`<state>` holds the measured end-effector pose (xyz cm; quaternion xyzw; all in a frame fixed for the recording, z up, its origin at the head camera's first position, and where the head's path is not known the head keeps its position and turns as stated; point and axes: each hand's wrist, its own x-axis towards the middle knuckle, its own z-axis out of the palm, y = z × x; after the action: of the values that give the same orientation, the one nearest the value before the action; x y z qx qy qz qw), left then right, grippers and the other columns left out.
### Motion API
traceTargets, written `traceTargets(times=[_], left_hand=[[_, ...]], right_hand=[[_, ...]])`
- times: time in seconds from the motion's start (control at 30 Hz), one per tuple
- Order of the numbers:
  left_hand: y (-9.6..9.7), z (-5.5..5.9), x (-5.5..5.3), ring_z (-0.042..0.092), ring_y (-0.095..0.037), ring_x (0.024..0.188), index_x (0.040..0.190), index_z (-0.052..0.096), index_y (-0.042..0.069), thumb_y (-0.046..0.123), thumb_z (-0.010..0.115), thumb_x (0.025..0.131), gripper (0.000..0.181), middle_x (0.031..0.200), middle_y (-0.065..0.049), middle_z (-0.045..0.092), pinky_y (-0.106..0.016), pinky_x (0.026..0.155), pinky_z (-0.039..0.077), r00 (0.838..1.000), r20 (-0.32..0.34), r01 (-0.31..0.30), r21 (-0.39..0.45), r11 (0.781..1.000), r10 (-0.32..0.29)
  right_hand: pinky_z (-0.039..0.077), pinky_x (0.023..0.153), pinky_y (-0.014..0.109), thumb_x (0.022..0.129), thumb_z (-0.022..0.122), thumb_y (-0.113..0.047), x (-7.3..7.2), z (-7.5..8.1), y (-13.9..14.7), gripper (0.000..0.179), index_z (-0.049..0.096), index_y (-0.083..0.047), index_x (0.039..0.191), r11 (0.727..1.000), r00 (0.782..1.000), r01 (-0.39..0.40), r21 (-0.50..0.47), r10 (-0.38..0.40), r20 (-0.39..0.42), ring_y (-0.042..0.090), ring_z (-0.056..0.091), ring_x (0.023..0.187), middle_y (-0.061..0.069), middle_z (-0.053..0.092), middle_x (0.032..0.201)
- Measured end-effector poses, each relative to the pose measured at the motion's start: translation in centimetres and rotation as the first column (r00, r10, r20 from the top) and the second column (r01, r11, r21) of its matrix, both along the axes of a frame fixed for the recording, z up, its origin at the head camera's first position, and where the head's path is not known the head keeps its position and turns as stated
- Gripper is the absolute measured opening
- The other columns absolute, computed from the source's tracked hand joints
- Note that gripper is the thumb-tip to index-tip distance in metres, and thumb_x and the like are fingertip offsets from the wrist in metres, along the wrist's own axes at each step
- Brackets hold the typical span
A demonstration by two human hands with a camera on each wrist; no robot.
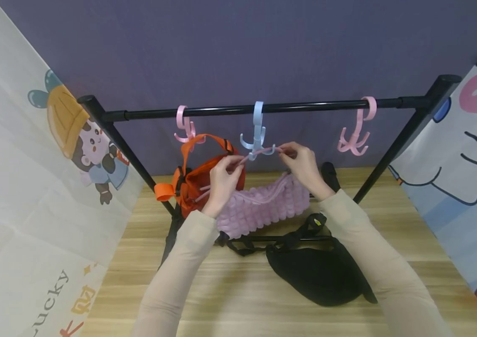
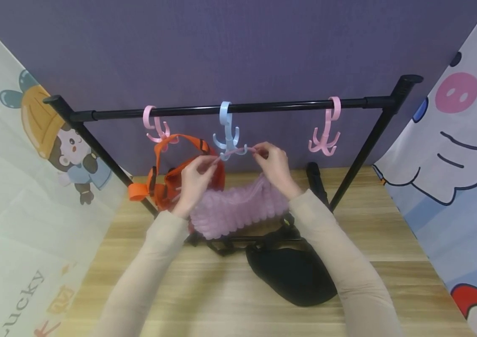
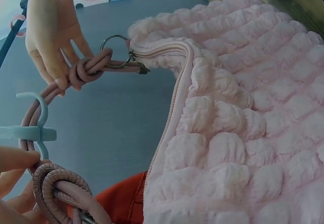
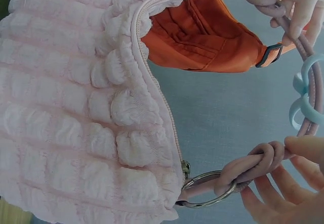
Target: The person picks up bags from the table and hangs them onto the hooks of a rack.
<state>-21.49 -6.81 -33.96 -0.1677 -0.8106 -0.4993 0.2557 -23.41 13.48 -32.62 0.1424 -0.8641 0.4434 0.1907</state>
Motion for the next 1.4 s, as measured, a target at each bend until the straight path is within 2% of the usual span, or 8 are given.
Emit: traceTargets(times=[0.23,0.57,0.7,0.8,0.97,1.1,1.27,1.4], left_hand=[[0.2,0.1,0.3,0.059,-0.017,0.075,0.096,0.065,0.004,0.001,0.061,0.08,0.016,0.087,-0.009,0.063,-0.025,0.066,0.049,1.0,-0.014,-0.002,-0.04,0.999,0.002],[0.1,0.1,1.2,0.059,-0.017,0.076,0.098,0.064,0.004,0.001,0.06,0.08,0.018,0.087,-0.009,0.06,-0.024,0.067,0.049,0.999,-0.034,-0.005,-0.037,0.999,0.004],[0.1,0.2,1.6,0.058,-0.018,0.076,0.096,0.064,0.003,0.001,0.059,0.081,0.017,0.089,-0.01,0.058,-0.023,0.065,0.049,0.996,-0.087,-0.026,-0.03,0.999,0.024],[0.3,0.1,2.2,0.056,-0.02,0.077,0.093,0.064,0.002,-0.001,0.059,0.08,0.015,0.09,-0.01,0.058,-0.024,0.065,0.048,0.979,-0.193,-0.067,-0.03,0.997,0.06],[0.8,-0.3,3.1,0.052,-0.023,0.078,0.087,0.065,0.001,-0.006,0.06,0.076,0.013,0.091,-0.011,0.059,-0.029,0.069,0.042,0.922,-0.377,-0.109,-0.02,0.994,0.093],[1.5,-1.0,4.1,0.053,-0.025,0.081,0.085,0.064,0.0,-0.009,0.062,0.072,0.016,0.091,-0.013,0.06,-0.033,0.076,0.041,0.898,-0.438,-0.074,-0.05,0.996,0.045],[2.5,-1.9,5.5,0.054,-0.025,0.086,0.087,0.063,0.001,-0.009,0.062,0.071,0.018,0.093,-0.012,0.059,-0.034,0.08,0.041,0.905,-0.424,-0.012,-0.11,0.994,-0.036],[3.5,-2.8,6.6,0.055,-0.023,0.086,0.087,0.062,0.002,-0.006,0.062,0.072,0.017,0.094,-0.01,0.059,-0.032,0.079,0.043,0.912,-0.398,0.026,-0.188,0.982,-0.101]], right_hand=[[0.048,0.077,0.038,0.084,0.056,-0.003,0.6,-0.2,0.2,0.021,0.06,0.003,0.104,1.0,0.999,-0.024,-0.004,0.024,-0.036,0.028,0.059,0.09,0.018,0.062,0.096],[0.045,0.074,0.039,0.084,0.058,-0.005,1.2,-0.7,0.5,0.028,0.057,0.002,0.111,1.0,0.998,-0.029,0.008,0.03,-0.063,0.029,0.057,0.093,0.019,0.06,0.103],[0.042,0.08,0.042,0.083,0.059,-0.005,1.9,-0.8,0.9,0.031,0.056,0.003,0.112,1.0,0.995,-0.016,0.007,0.016,-0.094,0.031,0.055,0.097,0.019,0.057,0.107],[0.04,0.087,0.043,0.082,0.06,-0.006,2.5,-0.9,1.3,0.031,0.055,0.004,0.112,1.0,0.993,-0.003,0.017,0.005,-0.117,0.032,0.052,0.103,0.019,0.055,0.109],[0.037,0.089,0.045,0.082,0.059,-0.005,3.4,-1.2,2.2,0.034,0.053,0.004,0.114,0.999,0.994,0.003,0.038,0.001,-0.114,0.033,0.049,0.106,0.02,0.053,0.112],[0.036,0.089,0.047,0.084,0.056,-0.005,4.1,-1.7,3.0,0.033,0.052,0.003,0.115,0.998,0.996,0.009,0.068,-0.002,-0.093,0.034,0.047,0.106,0.02,0.052,0.113],[0.035,0.088,0.047,0.083,0.056,-0.001,4.6,-2.5,4.0,0.031,0.053,0.005,0.114,0.995,0.993,0.002,0.096,0.009,-0.116,0.034,0.047,0.103,0.021,0.053,0.11],[0.035,0.087,0.047,0.083,0.056,0.0,5.1,-3.2,4.9,0.032,0.052,0.005,0.114,0.993,0.997,-0.011,0.121,0.02,-0.077,0.035,0.047,0.103,0.022,0.052,0.11]])
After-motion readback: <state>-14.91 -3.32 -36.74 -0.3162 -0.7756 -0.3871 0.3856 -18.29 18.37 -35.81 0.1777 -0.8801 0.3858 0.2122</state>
